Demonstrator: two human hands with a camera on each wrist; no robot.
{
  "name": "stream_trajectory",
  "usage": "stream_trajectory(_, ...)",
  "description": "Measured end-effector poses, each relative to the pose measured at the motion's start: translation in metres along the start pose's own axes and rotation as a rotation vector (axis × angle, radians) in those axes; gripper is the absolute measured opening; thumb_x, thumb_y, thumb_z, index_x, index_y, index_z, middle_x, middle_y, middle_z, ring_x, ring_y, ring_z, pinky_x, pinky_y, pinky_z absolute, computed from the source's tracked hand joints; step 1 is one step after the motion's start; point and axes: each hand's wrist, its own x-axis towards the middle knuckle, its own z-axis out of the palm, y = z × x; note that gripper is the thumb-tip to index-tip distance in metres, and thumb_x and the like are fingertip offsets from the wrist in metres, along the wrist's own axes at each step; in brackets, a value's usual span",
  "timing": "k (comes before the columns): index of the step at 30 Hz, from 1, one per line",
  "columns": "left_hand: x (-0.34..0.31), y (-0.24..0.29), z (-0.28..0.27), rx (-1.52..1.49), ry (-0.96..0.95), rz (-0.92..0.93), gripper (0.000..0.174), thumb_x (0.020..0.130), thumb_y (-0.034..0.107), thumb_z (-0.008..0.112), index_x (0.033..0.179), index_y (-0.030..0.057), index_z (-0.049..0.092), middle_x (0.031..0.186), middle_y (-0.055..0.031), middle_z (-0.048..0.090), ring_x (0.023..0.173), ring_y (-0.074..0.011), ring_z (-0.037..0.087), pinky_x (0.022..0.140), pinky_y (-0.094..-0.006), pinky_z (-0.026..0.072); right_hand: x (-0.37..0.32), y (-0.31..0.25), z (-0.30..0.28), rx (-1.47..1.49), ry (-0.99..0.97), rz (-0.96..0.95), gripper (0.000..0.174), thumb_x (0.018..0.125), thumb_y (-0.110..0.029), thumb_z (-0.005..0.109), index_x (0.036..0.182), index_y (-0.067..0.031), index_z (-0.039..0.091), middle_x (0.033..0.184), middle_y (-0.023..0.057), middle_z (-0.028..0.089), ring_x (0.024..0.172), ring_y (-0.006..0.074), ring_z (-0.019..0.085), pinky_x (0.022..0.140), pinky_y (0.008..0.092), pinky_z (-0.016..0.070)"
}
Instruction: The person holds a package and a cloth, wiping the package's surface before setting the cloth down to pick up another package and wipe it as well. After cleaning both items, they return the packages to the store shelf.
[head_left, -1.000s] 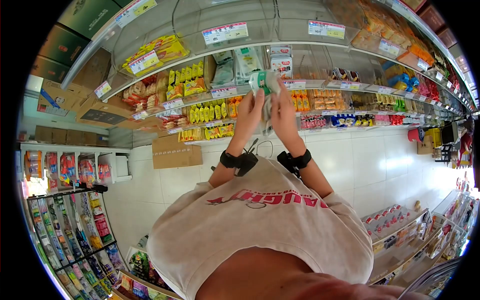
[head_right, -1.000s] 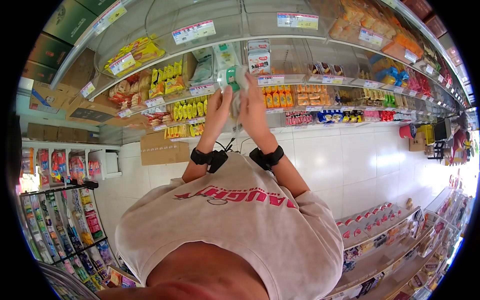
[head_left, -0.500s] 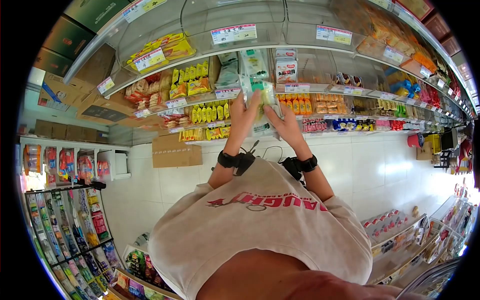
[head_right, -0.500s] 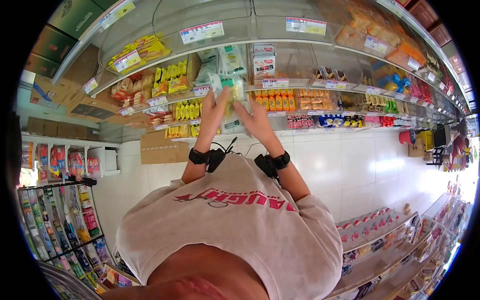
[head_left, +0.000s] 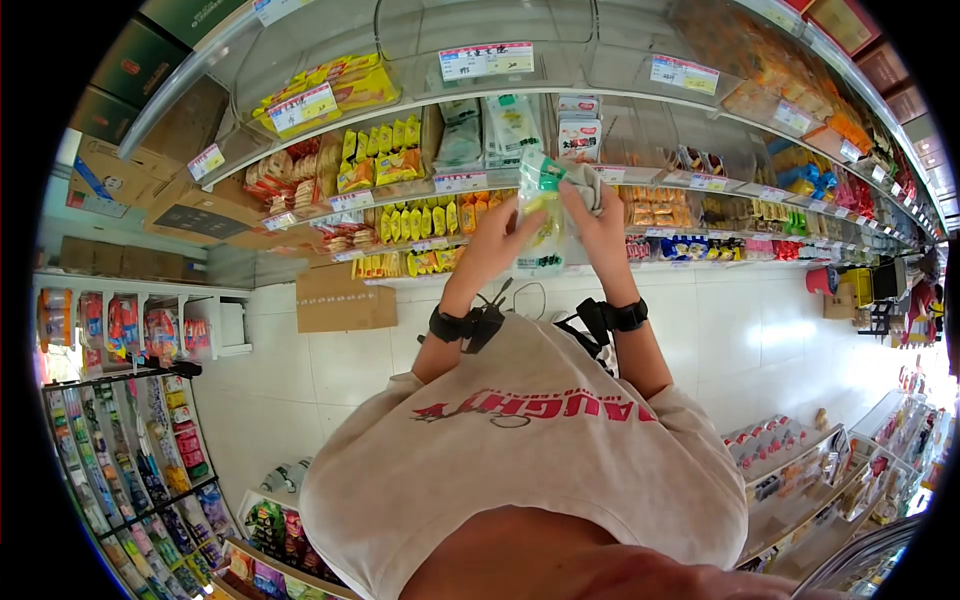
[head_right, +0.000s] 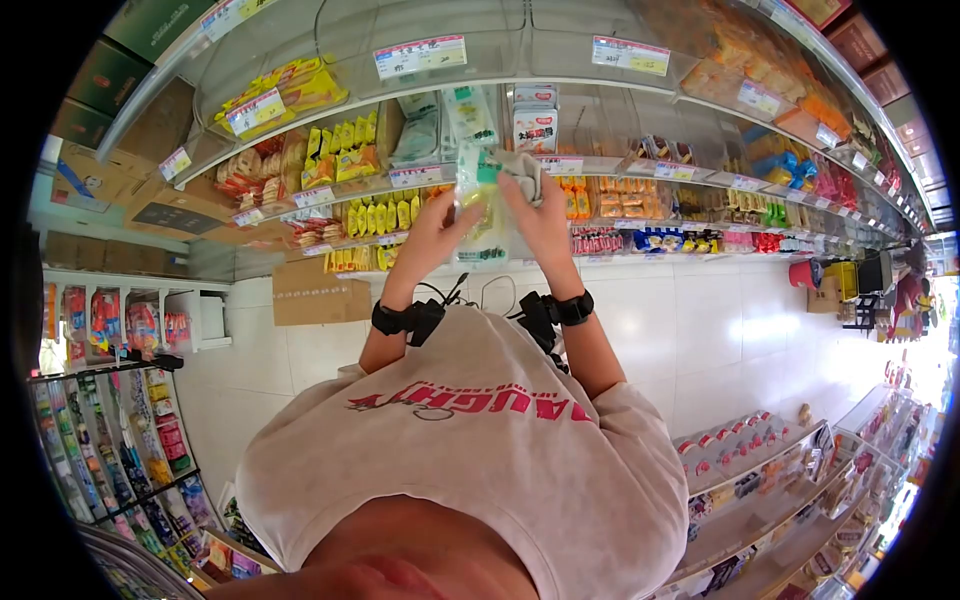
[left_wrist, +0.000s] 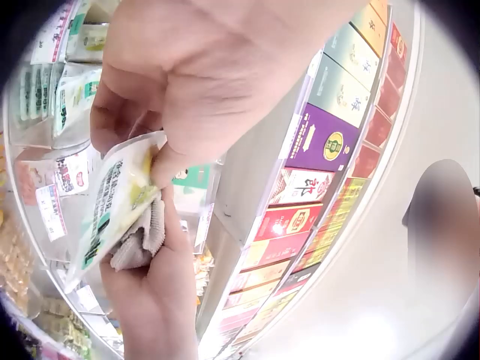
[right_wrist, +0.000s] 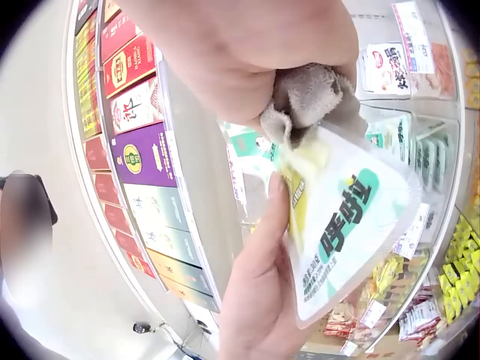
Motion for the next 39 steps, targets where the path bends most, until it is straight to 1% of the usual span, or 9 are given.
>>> stream_trajectory(7, -0.013, -0.009, -0.021, -0.094, -0.243, -0.006, 0.031, 0.096, 0.025, 0.068, 0.111, -0.0024, 0.065, 0.075, -0.0061, 0.061, 0.062, -0.0093, 0.051, 0.057, -0.0280, 0.0420, 0.002, -0.013, 0.024, 0.472, 0.001, 0.353, 0.025, 0.093, -0.025, 0.072, 0.102, -0.0019, 0.071, 0.086, -0.0002, 0.069, 0.072, 0.0063, 0.061, 0.063, 0.0222, 0.0475)
stream_trajectory(13, -0.027, -0.019, -0.048, -0.131, -0.223, 0.001, 0.031, 0.096, 0.025, 0.068, 0.115, -0.0002, 0.067, 0.083, -0.0034, 0.067, 0.066, -0.0086, 0.055, 0.059, -0.0268, 0.0445, 0.009, -0.004, 0.056, 0.446, -0.048, 0.404, 0.020, 0.093, -0.025, 0.071, 0.095, -0.0045, 0.070, 0.085, -0.0014, 0.068, 0.070, 0.0049, 0.060, 0.061, 0.0211, 0.0461)
stream_trajectory(19, -0.043, -0.047, -0.084, -0.270, 0.005, -0.118, 0.025, 0.099, 0.022, 0.064, 0.111, 0.0009, 0.069, 0.083, 0.0021, 0.065, 0.069, -0.0031, 0.051, 0.059, -0.0221, 0.0410, 0.003, 0.004, 0.108, 0.070, 0.043, 0.152, 0.024, 0.094, -0.024, 0.070, 0.104, -0.0031, 0.065, 0.085, -0.0003, 0.066, 0.070, 0.0056, 0.054, 0.061, 0.0241, 0.0433)
stream_trajectory(25, -0.054, -0.065, -0.105, -0.397, 0.217, -0.329, 0.027, 0.103, 0.027, 0.057, 0.100, 0.0020, 0.068, 0.083, 0.0026, 0.061, 0.073, -0.0026, 0.055, 0.062, -0.0209, 0.0461, -0.017, 0.010, 0.153, -0.401, 0.036, -0.501, 0.029, 0.094, -0.018, 0.068, 0.112, 0.0027, 0.059, 0.107, 0.0193, 0.061, 0.090, 0.0286, 0.058, 0.075, 0.0372, 0.0465)
stream_trajectory(26, -0.054, -0.062, -0.106, -0.455, 0.222, -0.372, 0.028, 0.104, 0.028, 0.056, 0.101, 0.0025, 0.067, 0.084, 0.0024, 0.061, 0.074, -0.0030, 0.057, 0.064, -0.0215, 0.0488, -0.026, 0.005, 0.151, -0.570, -0.124, -0.410, 0.032, 0.091, -0.014, 0.070, 0.114, 0.0042, 0.059, 0.121, 0.0226, 0.058, 0.110, 0.0393, 0.057, 0.089, 0.0422, 0.0478)
stream_trajectory(29, -0.051, -0.067, -0.102, -0.641, 0.204, -0.388, 0.029, 0.104, 0.029, 0.053, 0.104, 0.0037, 0.066, 0.087, 0.0009, 0.063, 0.079, -0.0067, 0.063, 0.071, -0.0253, 0.0554, -0.024, 0.015, 0.164, -0.652, -0.321, -0.647, 0.035, 0.090, -0.014, 0.070, 0.117, 0.0053, 0.058, 0.133, 0.0205, 0.057, 0.131, 0.0411, 0.050, 0.104, 0.0444, 0.0437)
stream_trajectory(30, -0.048, -0.073, -0.101, -0.703, 0.195, -0.373, 0.028, 0.105, 0.029, 0.053, 0.106, 0.0041, 0.066, 0.089, 0.0003, 0.064, 0.081, -0.0083, 0.065, 0.073, -0.0269, 0.0574, -0.026, 0.017, 0.162, -0.637, -0.344, -0.606, 0.040, 0.091, -0.015, 0.069, 0.123, 0.0057, 0.058, 0.143, 0.0179, 0.053, 0.142, 0.0414, 0.039, 0.113, 0.0475, 0.0372)
stream_trajectory(33, -0.038, -0.092, -0.108, -0.935, 0.168, -0.374, 0.025, 0.104, 0.020, 0.050, 0.114, 0.0018, 0.063, 0.102, -0.0052, 0.067, 0.085, -0.0153, 0.068, 0.077, -0.0291, 0.0568, -0.027, 0.010, 0.153, -0.670, -0.404, -0.605, 0.045, 0.091, -0.018, 0.069, 0.129, 0.0032, 0.057, 0.145, 0.0182, 0.051, 0.141, 0.0411, 0.039, 0.116, 0.0497, 0.0335)
stream_trajectory(39, -0.003, -0.079, -0.107, -1.066, 0.220, -0.363, 0.033, 0.104, 0.023, 0.053, 0.125, -0.0023, 0.059, 0.115, -0.0115, 0.068, 0.096, -0.0194, 0.070, 0.082, -0.0349, 0.0581, -0.005, 0.003, 0.117, -0.701, -0.519, -0.607, 0.049, 0.091, -0.019, 0.068, 0.135, -0.0027, 0.056, 0.148, 0.0167, 0.049, 0.144, 0.0376, 0.036, 0.119, 0.0506, 0.0278)
